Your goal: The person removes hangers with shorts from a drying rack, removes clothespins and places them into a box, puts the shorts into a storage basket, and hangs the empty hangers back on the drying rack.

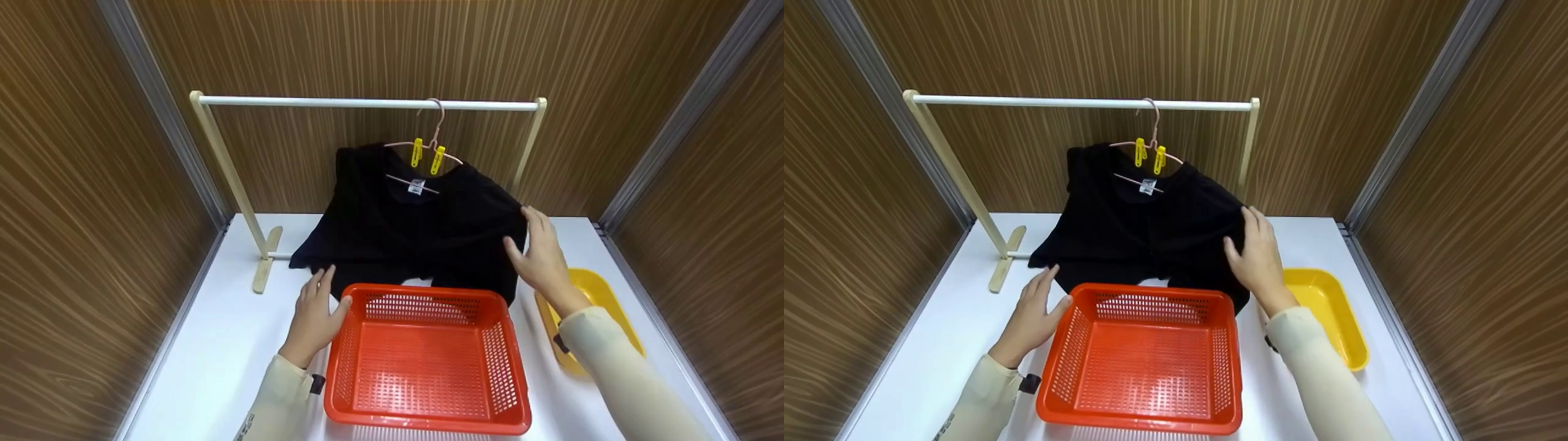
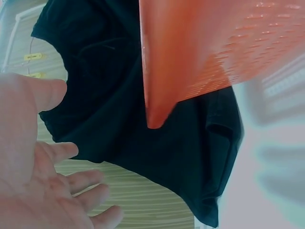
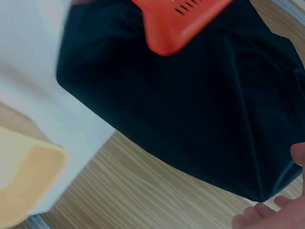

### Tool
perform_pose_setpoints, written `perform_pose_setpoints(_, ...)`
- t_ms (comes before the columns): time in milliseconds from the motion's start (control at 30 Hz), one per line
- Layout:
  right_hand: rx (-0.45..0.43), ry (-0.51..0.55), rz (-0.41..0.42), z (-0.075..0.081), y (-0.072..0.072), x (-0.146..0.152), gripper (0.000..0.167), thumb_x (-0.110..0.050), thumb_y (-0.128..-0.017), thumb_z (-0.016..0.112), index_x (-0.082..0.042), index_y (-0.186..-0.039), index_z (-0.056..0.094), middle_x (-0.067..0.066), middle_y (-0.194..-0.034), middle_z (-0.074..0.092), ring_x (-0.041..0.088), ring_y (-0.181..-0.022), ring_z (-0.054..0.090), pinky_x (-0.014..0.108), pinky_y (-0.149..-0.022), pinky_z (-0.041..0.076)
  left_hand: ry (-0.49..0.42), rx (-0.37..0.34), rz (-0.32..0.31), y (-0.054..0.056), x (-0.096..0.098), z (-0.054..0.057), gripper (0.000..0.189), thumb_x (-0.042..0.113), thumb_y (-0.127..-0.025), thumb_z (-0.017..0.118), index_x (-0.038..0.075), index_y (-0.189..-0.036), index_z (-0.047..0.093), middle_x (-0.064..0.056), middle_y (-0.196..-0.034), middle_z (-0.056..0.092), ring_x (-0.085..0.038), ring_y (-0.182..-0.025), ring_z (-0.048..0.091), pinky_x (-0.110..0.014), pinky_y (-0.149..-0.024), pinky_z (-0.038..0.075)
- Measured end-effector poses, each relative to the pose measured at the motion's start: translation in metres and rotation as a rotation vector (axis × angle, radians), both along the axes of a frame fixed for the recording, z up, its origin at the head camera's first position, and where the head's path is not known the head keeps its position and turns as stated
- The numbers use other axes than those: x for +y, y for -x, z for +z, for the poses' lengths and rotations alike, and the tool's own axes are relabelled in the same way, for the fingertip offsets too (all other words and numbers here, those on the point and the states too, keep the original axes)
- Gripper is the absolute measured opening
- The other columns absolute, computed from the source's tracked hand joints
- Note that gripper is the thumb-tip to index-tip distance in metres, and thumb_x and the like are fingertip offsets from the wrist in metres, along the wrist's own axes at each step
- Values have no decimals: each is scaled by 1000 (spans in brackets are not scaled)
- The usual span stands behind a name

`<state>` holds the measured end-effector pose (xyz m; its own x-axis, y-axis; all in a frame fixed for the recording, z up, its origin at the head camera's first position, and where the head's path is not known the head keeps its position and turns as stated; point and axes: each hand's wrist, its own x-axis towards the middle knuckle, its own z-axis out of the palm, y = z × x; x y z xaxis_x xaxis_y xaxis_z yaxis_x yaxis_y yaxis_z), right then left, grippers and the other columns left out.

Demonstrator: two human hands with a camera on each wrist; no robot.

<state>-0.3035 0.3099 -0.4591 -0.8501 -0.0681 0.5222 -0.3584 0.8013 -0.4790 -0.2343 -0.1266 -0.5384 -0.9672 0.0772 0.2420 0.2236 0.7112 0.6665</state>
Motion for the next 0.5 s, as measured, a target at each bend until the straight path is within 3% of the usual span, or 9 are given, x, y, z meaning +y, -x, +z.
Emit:
perform_pose_setpoints(267, 14, -28, 32, 27, 18, -13, 63, -15, -99, 68, -2, -155, 41, 24, -155, 41, 45, -143, 38, 60, -116, 31, -21, 17, -10, -2, -6, -2, 68, 35, -103, 63, 12, -161, 36, -20, -158, 41, -41, -143, 42, -62, -111, 38)
perform_pose_setpoints(500, -101, -16, -3, 33, 31, -16, 65, -20, -103, 63, -3, -159, 34, 27, -155, 40, 46, -143, 38, 61, -116, 30, -17, 14, -10, -3, -11, -4, 63, 31, -105, 61, 11, -160, 37, -20, -155, 44, -39, -141, 44, -61, -111, 39)
